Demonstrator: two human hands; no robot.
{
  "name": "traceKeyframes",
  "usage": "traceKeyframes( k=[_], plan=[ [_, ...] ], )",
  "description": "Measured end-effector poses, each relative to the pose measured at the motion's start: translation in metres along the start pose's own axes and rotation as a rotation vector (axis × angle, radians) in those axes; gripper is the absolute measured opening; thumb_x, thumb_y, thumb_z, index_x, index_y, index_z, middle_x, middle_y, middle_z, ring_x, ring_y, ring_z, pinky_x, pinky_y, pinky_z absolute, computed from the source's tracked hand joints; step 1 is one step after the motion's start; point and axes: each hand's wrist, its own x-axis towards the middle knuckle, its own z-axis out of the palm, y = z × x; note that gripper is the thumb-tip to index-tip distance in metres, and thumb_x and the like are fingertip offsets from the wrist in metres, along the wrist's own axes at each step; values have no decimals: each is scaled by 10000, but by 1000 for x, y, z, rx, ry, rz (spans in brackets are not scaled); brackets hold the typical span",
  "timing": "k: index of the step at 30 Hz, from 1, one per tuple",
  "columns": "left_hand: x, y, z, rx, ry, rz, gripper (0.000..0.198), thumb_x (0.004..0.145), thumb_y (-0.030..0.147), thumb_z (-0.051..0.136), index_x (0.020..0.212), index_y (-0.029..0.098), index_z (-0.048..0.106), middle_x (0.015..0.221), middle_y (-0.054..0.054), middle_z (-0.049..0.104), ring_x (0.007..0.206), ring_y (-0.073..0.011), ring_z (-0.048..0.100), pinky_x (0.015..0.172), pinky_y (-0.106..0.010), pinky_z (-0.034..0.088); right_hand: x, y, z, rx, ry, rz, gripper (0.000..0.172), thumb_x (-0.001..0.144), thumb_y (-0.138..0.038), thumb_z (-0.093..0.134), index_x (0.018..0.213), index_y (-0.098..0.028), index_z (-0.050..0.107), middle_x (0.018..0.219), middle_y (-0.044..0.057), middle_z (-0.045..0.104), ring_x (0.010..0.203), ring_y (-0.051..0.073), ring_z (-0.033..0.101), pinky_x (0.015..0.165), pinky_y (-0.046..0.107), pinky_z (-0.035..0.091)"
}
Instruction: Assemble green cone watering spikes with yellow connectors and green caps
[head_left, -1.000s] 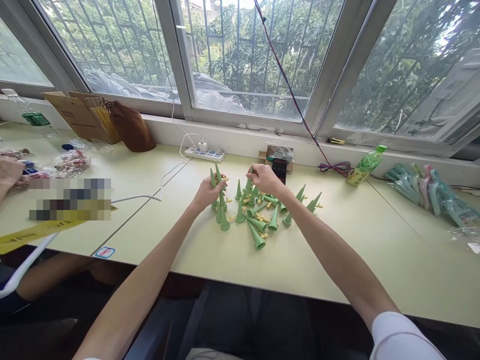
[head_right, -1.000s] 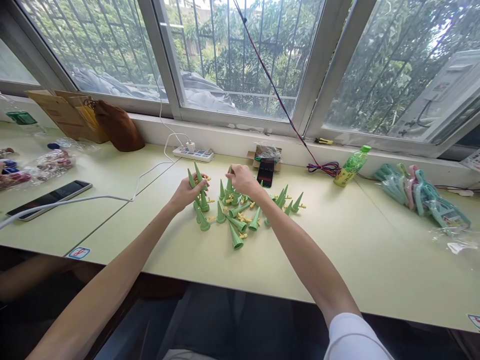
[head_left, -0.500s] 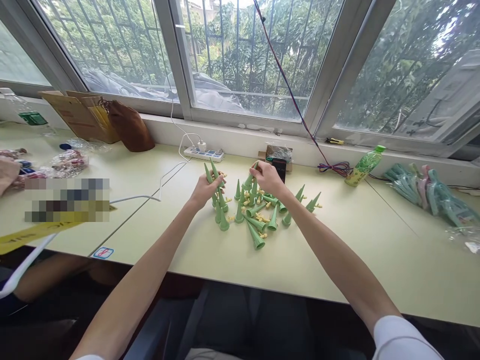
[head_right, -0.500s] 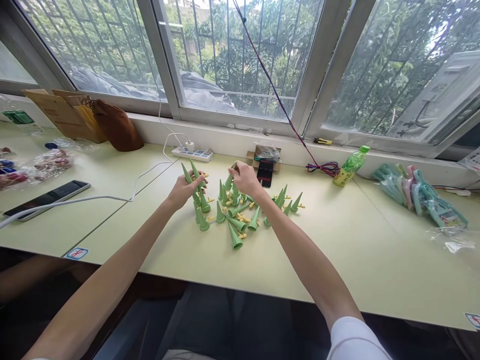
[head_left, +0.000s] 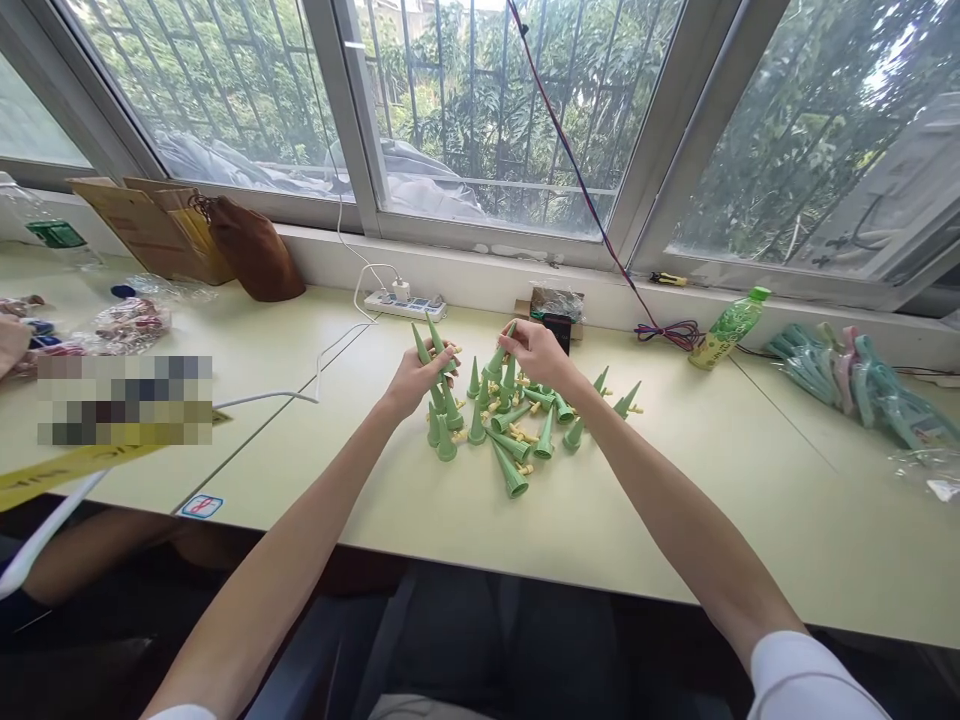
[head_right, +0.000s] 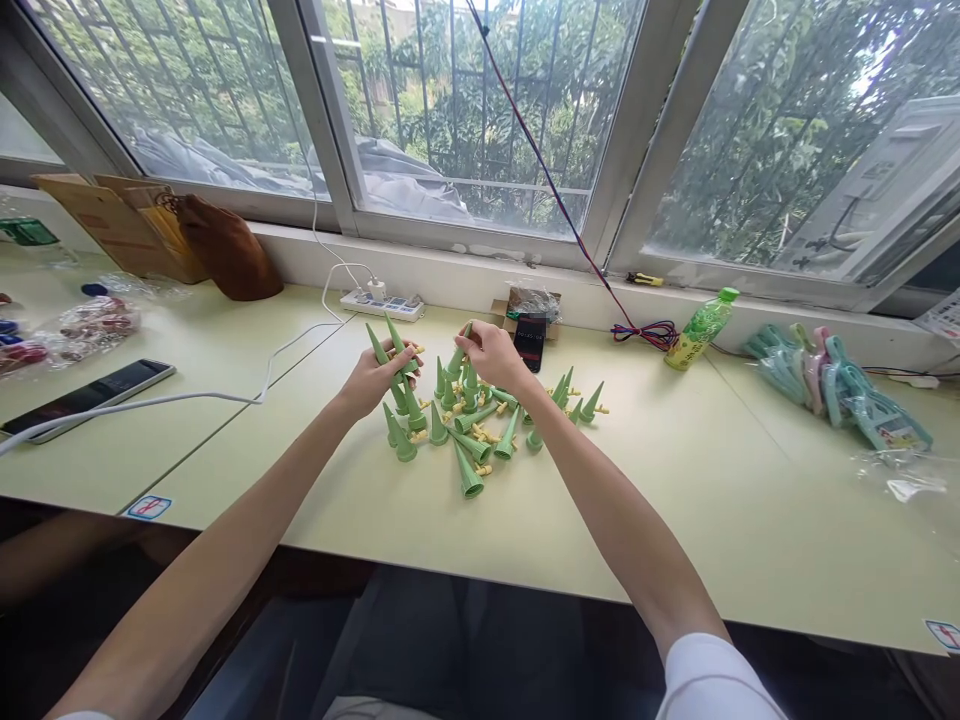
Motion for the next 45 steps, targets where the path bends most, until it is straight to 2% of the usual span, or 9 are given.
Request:
traceKeyframes(
  k=[3,9,15,18,22,26,29,37,45],
  plan=[
    [0,4,0,-53,22,-27,428,716,461,796,943,150,609,822,-60,658,705,-178,662,557,-290,540,0,2,0,62,44,-30,157,934,-278,529,833,-169,582,785,45,671,701,142,605,682,255,464],
    [5,8,-4,-194,68,-129,310,785,361,766,949,140,623,838,-65,676,767,-181,686,685,-326,595,4,2,-4,171,128,-102,282,919,-449,573,835,-180,595,787,46,663,740,166,628,709,286,495],
    [11,7,-10,-394,182,-284,138,900,253,629,900,116,611,791,-84,680,714,-170,688,686,-311,601,1,-16,-16,366,281,-122,333,860,-519,646,870,-193,584,807,37,669,776,173,661,753,320,546],
    [14,7,-16,-580,244,-386,157,957,209,500,924,96,603,777,-104,675,710,-165,690,665,-277,595,-9,-24,-21,478,352,-104,336,840,-520,673,886,-201,577,804,20,664,779,163,673,754,311,566],
    [15,6,-25,-796,312,-512,183,957,154,422,994,74,582,778,-114,661,648,-136,663,599,-225,573,-28,-24,-17,660,359,45,351,811,-500,718,922,-201,572,760,-6,656,732,148,680,704,283,580],
    [14,2,-32,-956,275,-562,234,965,183,377,1045,91,577,810,-111,647,579,-114,624,531,-207,547,-46,-18,1,905,345,317,312,786,-382,779,902,-184,567,710,-17,660,637,123,664,633,246,571],
    [14,-1,-35,-984,254,-562,246,961,194,385,1064,108,591,839,-110,650,567,-115,614,506,-215,539,-55,-15,13,1063,317,480,238,816,-268,761,861,-172,548,667,-10,660,572,100,637,573,206,540],
    [13,-1,-34,-994,249,-597,219,941,161,401,1006,90,597,811,-109,631,580,-108,625,519,-191,554,-64,1,20,1224,297,656,97,908,-125,628,842,-148,560,610,-15,615,507,69,586,493,151,494],
    [16,-3,-34,-1000,290,-632,243,928,121,424,1052,110,633,868,-132,674,593,-139,663,517,-236,588,-65,13,24,1246,332,733,88,904,-61,583,880,-145,577,683,3,639,520,86,590,498,188,532]
  ],
)
